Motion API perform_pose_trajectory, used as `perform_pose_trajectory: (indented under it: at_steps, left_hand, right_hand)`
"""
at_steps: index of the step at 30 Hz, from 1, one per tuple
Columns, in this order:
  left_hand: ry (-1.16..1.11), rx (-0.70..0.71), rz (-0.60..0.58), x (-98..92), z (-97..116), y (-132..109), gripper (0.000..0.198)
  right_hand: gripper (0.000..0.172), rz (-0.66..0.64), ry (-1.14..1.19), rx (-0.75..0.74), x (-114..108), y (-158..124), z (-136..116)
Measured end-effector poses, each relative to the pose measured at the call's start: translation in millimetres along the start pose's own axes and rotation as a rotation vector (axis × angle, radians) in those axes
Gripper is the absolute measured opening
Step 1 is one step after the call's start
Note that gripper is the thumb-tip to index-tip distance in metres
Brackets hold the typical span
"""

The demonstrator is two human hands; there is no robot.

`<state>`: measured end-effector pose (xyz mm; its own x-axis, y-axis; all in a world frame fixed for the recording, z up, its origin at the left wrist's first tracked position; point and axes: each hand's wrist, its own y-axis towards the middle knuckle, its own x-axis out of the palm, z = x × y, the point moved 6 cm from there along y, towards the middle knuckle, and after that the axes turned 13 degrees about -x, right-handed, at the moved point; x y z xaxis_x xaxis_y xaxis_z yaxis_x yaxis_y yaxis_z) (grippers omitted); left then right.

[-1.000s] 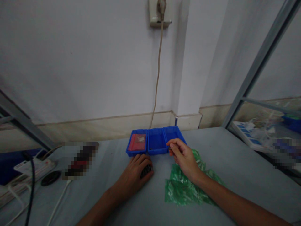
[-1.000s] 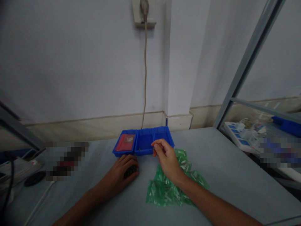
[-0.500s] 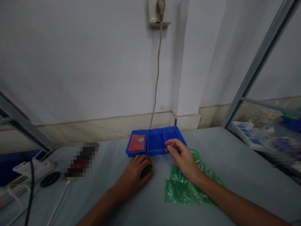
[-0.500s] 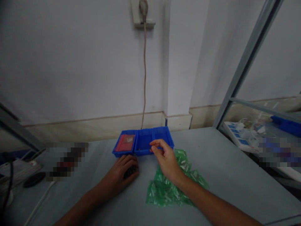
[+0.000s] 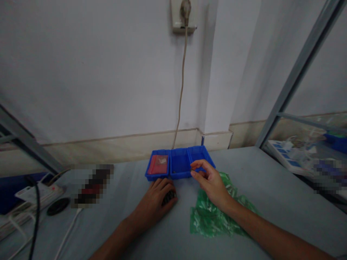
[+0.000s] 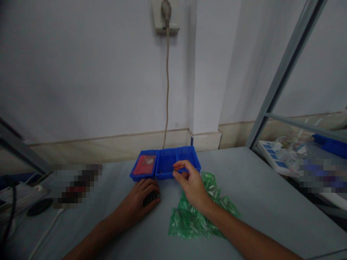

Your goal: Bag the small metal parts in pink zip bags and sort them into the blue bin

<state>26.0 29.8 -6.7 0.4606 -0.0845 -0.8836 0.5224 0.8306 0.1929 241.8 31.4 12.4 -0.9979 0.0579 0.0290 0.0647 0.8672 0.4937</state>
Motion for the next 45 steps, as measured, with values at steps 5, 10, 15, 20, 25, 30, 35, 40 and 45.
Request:
perform_pose_trajectory:
  at_steps: [5, 10, 15, 20, 25, 30, 35, 40, 45]
  left_hand:
    - [0.005, 0.0, -0.005, 0.8, -0.8, -0.1, 0.012]
    - [0.005, -0.003, -0.006, -1.3, 2.1, 0.6, 0.011]
    - [0.003, -0.008, -0.015, -1.8, 3.2, 1.1, 0.01]
    - [-0.001, -0.003, -0.013, -0.4, 1.1, 1.1, 0.011]
    - [0.003, 0.001, -0.004, 0.1, 0.5, 0.8, 0.01]
    - [0.003, 0.006, 0.001, -1.8, 2.7, 0.6, 0.009]
    - [-0.003, -0.005, -0.008, -2.4, 2.7, 0.8, 0.01]
    - [0.005, -0.005, -0.009, -0.1, 1.0, 1.4, 0.011]
    - [0.009, -0.005, -0.014, -0.7, 1.7, 1.4, 0.01]
  right_hand:
    - [0.028, -0.007, -0.005, 0.011, 0.0, -1.5, -0.1]
    - [0.029, -0.013, 0.002, 0.032, 0.8, -1.7, 3.6]
    - [0.036, -0.01, 0.038, 0.062, 2.3, -1.1, 2.9]
    - [0.037, -0.011, 0.04, 0.07, 2.9, -2.2, 3.2]
    - [0.036, 0.001, 0.039, 0.066, 2.1, -1.8, 4.3]
    - [0.032, -0.002, 0.011, 0.033, 1.4, -1.3, 1.5]
    - [0.031, -0.021, 0.015, 0.021, 1.8, -1.0, 1.3]
    - [0.029, -0.029, 0.003, 0.002, 1.4, -0.5, 0.3]
    - [0.027, -0.038, -0.011, -0.021, 1.5, -0.6, 0.6]
